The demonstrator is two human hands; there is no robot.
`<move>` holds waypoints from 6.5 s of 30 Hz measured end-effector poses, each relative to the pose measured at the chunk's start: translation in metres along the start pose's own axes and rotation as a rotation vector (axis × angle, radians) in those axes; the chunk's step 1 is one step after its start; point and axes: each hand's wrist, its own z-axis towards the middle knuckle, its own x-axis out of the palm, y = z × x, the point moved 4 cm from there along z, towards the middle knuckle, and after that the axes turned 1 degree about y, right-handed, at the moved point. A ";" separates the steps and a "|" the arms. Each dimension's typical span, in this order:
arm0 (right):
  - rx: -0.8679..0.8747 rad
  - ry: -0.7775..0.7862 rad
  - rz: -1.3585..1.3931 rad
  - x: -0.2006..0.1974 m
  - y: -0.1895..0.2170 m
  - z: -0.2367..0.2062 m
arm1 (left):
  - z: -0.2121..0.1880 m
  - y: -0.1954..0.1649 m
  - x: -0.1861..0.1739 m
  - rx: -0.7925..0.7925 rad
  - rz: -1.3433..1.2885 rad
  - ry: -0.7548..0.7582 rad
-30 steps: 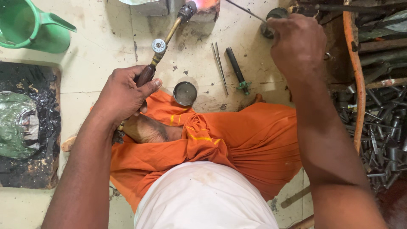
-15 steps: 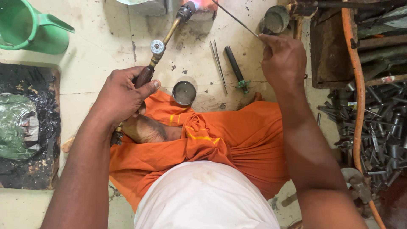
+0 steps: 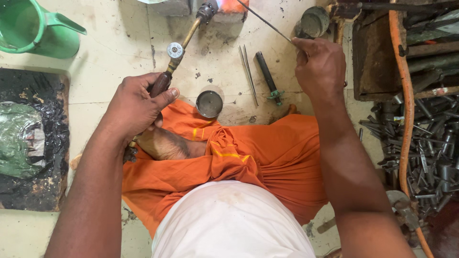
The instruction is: The person sits on the workshop floor holding a blowtorch in one hand and repeatedly holds thin metal rods in the flame, turning them and occasionally dipping a rod into a small cup of water before resuming heating.
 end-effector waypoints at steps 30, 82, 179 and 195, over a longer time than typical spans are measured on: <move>0.024 0.043 -0.025 0.002 0.015 -0.008 | -0.010 0.014 -0.013 0.007 0.004 -0.001; 0.709 0.817 0.670 0.175 0.049 -0.126 | -0.017 0.020 -0.005 0.047 -0.012 0.046; -0.147 -0.285 0.170 0.107 0.039 0.089 | 0.023 0.010 -0.024 0.036 -0.005 -0.004; -0.185 -0.294 0.083 0.112 0.043 0.083 | 0.022 0.012 -0.025 0.051 -0.009 -0.011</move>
